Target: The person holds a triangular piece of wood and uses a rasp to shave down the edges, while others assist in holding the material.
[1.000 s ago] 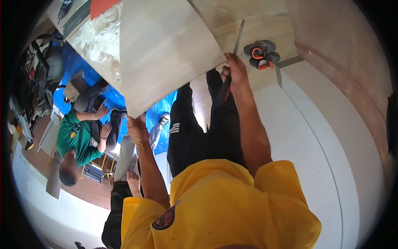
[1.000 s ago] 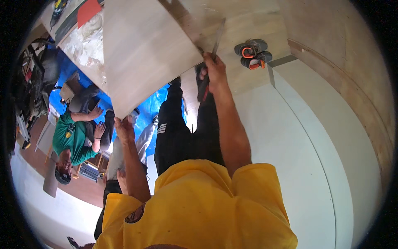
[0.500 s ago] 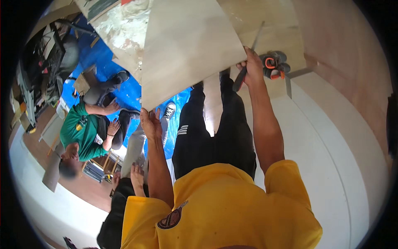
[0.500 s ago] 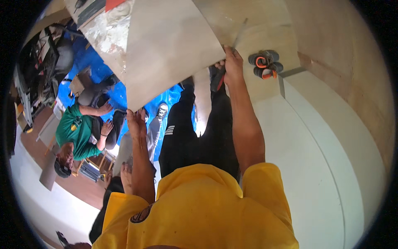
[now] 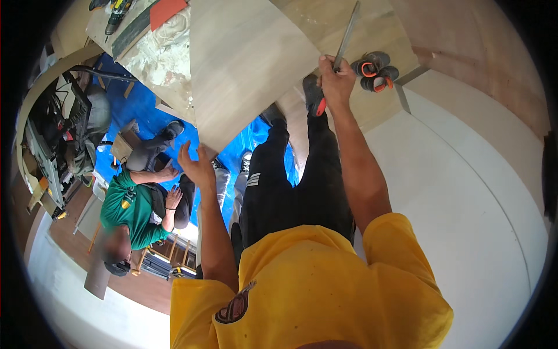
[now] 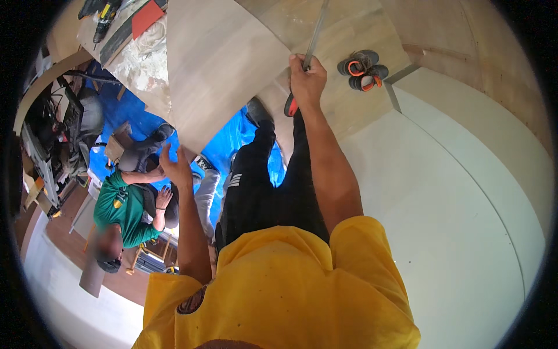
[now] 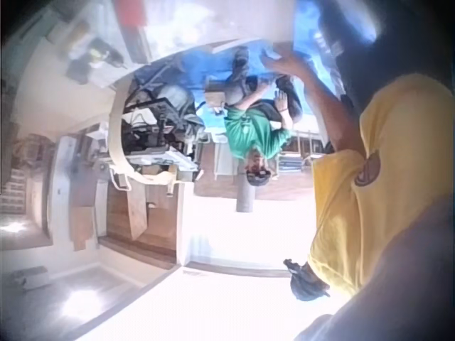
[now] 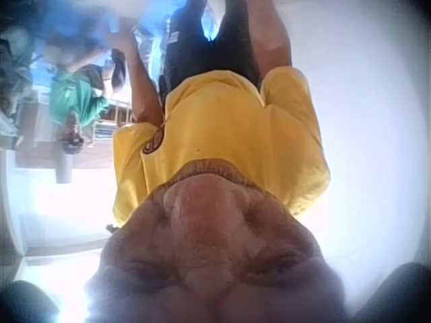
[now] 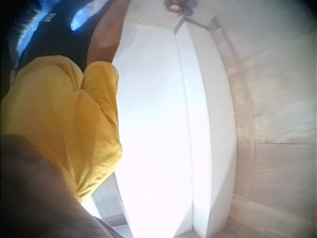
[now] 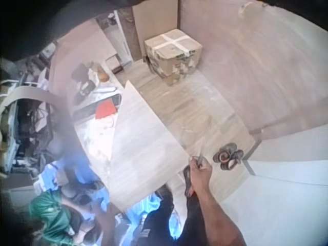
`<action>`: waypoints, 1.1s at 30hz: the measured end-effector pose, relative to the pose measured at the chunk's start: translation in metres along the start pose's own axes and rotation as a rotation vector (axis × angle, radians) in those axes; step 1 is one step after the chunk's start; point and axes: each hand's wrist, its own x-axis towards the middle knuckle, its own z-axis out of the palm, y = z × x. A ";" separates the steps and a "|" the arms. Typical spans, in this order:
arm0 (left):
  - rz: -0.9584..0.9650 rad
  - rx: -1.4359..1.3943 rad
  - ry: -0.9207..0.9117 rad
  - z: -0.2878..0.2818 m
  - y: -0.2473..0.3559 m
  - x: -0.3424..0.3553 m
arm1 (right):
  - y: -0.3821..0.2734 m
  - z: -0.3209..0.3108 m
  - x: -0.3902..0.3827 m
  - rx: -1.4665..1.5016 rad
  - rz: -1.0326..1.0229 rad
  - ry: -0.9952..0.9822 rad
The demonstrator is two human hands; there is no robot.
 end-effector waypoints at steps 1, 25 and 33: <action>0.061 -0.025 -0.015 0.004 0.013 0.009 | -0.001 -0.002 -0.002 -0.018 -0.004 0.017; 1.008 -0.052 -0.113 0.161 0.284 0.033 | -0.007 -0.113 -0.048 -0.190 0.162 -0.355; 0.952 0.014 -0.098 0.165 0.284 0.028 | 0.034 -0.136 -0.035 -0.270 -0.087 -0.361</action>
